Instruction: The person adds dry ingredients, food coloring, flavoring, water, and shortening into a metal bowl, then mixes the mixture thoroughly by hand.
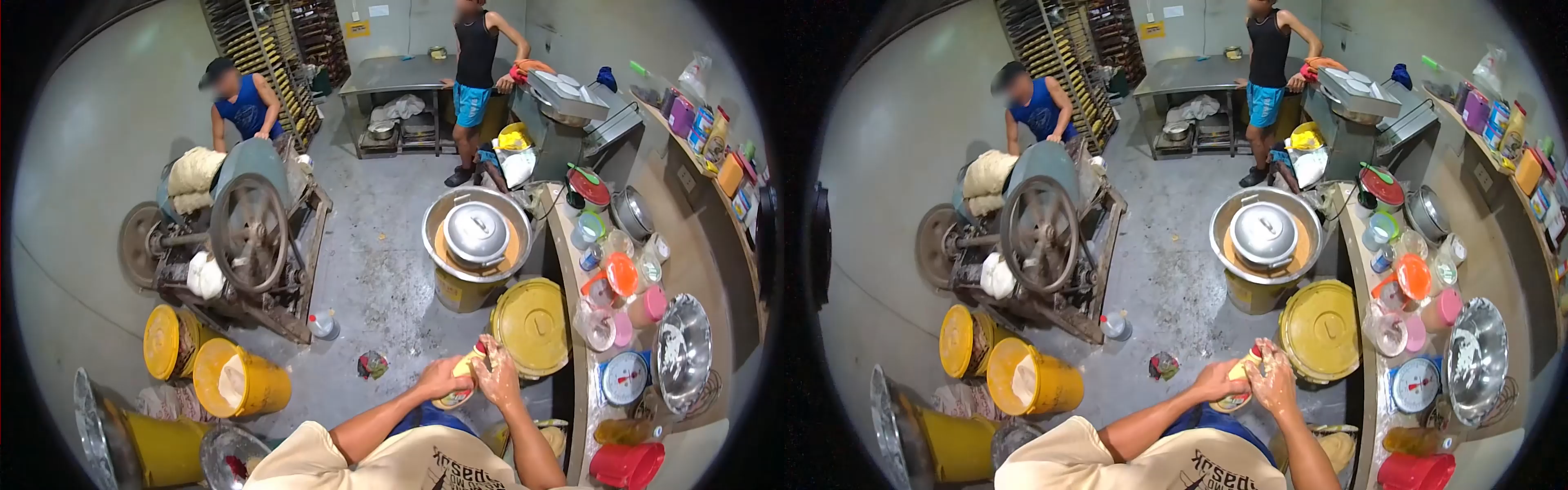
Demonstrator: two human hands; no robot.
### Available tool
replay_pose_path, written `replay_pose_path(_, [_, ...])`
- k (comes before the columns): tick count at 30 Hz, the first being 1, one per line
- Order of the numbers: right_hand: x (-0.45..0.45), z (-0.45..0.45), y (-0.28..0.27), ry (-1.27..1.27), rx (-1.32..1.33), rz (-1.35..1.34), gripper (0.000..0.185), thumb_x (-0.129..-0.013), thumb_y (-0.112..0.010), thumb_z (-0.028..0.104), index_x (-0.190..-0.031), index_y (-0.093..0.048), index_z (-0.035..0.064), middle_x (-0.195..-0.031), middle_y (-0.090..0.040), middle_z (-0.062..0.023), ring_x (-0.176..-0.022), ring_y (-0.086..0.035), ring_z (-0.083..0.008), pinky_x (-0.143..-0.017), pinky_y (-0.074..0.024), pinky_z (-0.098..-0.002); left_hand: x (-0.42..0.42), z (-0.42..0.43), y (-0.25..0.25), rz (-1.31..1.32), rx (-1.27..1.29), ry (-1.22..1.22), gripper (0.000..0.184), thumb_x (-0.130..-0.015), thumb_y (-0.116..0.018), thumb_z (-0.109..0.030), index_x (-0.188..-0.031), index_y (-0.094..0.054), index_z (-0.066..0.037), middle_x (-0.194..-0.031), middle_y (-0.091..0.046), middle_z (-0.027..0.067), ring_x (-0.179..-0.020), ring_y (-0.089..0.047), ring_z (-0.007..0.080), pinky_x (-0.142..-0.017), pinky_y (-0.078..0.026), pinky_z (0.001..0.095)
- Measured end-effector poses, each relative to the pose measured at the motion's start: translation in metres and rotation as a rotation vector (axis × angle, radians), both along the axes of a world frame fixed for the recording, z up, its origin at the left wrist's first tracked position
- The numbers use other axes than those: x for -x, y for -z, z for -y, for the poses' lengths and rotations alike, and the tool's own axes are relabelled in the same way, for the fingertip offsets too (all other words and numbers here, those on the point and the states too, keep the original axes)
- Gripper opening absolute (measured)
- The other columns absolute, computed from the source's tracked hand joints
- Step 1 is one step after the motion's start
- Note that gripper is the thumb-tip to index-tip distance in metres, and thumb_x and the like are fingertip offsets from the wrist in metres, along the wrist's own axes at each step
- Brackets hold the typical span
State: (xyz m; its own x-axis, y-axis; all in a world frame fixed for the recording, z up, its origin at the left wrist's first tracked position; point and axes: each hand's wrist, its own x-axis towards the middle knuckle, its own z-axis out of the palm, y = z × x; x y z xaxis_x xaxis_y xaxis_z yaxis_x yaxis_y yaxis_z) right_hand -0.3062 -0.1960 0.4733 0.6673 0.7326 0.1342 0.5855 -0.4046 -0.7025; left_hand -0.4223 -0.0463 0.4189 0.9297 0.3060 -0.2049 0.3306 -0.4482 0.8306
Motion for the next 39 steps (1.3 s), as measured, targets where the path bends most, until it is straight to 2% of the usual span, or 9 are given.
replay_pose_path(9, [-0.100,-0.016,0.035,0.216,0.118,-0.068,0.051,-0.090,-0.069,0.035,-0.134,-0.063,0.0088,-0.131,-0.064,-0.0216,-0.120,-0.061,-0.0382,-0.105,-0.0475,-0.0446,-0.114,-0.033,0.062,-0.170,0.038,0.275,0.061,-0.074,-0.082,-0.053,-0.118,-0.072,-0.011,-0.100,-0.075,0.0202,-0.095,-0.072,0.0397,-0.085,-0.054,0.0473])
replay_pose_path(13, [-0.132,0.015,0.011,0.328,0.161,-0.144,0.057,-0.088,-0.070,0.038,-0.137,-0.061,0.0093,-0.134,-0.062,-0.0224,-0.124,-0.060,-0.0372,-0.107,-0.0468,-0.0441,-0.191,-0.027,0.028,-0.139,0.153,0.456,0.059,-0.073,-0.086,-0.044,-0.120,-0.072,-0.012,-0.099,-0.075,0.0183,-0.092,-0.074,0.0352,-0.083,-0.055,0.0437])
replay_pose_path(16, [-0.185,0.070,-0.015,0.413,-0.021,0.232,0.056,-0.086,-0.072,0.036,-0.134,-0.061,0.0088,-0.118,-0.065,-0.0209,-0.113,-0.063,-0.0386,-0.100,-0.0491,-0.0459,-0.281,0.008,-0.047,0.073,0.159,0.650,0.059,-0.073,-0.086,-0.041,-0.121,-0.071,-0.009,-0.097,-0.076,0.0176,-0.089,-0.074,0.0331,-0.081,-0.056,0.0427])
replay_pose_path(21, [-0.257,0.186,-0.260,0.607,-0.121,0.307,0.033,-0.083,-0.078,0.017,-0.112,-0.068,0.0052,-0.105,-0.065,-0.0137,-0.100,-0.066,-0.0294,-0.091,-0.0521,-0.0432,-0.436,0.137,-0.237,0.642,0.155,0.969,0.059,-0.071,-0.090,-0.036,-0.117,-0.073,-0.005,-0.091,-0.075,0.0170,-0.083,-0.074,0.0316,-0.077,-0.057,0.0415])
replay_pose_path(23, [-0.261,0.222,-0.347,0.749,-0.249,0.173,0.029,-0.081,-0.076,0.008,-0.109,-0.069,0.0045,-0.097,-0.066,-0.0075,-0.095,-0.066,-0.0192,-0.089,-0.0531,-0.0351,-0.471,0.185,-0.289,0.879,0.008,0.927,0.080,-0.071,-0.093,-0.021,-0.139,-0.057,-0.002,-0.129,-0.065,0.0196,-0.120,-0.063,0.0322,-0.102,-0.049,0.0407])
replay_pose_path(24, [-0.270,0.249,-0.382,0.799,-0.036,0.593,0.028,-0.079,-0.076,0.004,-0.106,-0.070,0.0054,-0.097,-0.067,-0.0045,-0.096,-0.065,-0.0148,-0.089,-0.0533,-0.0322,-0.481,0.206,-0.317,1.293,-0.095,0.797,0.083,-0.071,-0.092,-0.020,-0.143,-0.054,-0.003,-0.137,-0.058,0.0214,-0.126,-0.057,0.0365,-0.107,-0.046,0.0435])
replay_pose_path(27, [-0.295,0.318,-0.475,0.918,-0.093,0.906,0.032,-0.076,-0.080,0.012,-0.106,-0.069,0.0073,-0.098,-0.069,-0.0060,-0.096,-0.067,-0.0178,-0.091,-0.0536,-0.0323,-0.482,0.238,-0.367,1.379,0.011,0.660,0.075,-0.077,-0.085,-0.012,-0.144,-0.052,-0.003,-0.143,-0.051,0.0203,-0.124,-0.056,0.0359,-0.107,-0.046,0.0442])
replay_pose_path(33, [-0.433,0.447,-0.594,1.251,0.205,1.294,0.019,-0.078,-0.069,0.016,-0.094,-0.070,0.0057,-0.091,-0.071,-0.0220,-0.089,-0.070,-0.0392,-0.079,-0.0556,-0.0463,-0.478,0.249,-0.270,1.135,-0.109,0.649,0.046,-0.081,-0.082,-0.011,-0.121,-0.063,0.000,-0.135,-0.053,0.0218,-0.119,-0.059,0.0354,-0.098,-0.050,0.0421])
replay_pose_path(39, [-0.543,0.518,-0.596,1.361,0.262,1.284,0.016,-0.081,-0.061,0.013,-0.082,-0.072,0.0008,-0.083,-0.069,-0.0282,-0.084,-0.069,-0.0471,-0.075,-0.0558,-0.0528,-0.442,0.176,-0.119,0.658,0.027,0.458,0.032,-0.081,-0.079,-0.002,-0.110,-0.065,0.002,-0.127,-0.055,0.0178,-0.098,-0.066,0.0244,-0.084,-0.055,0.0316])
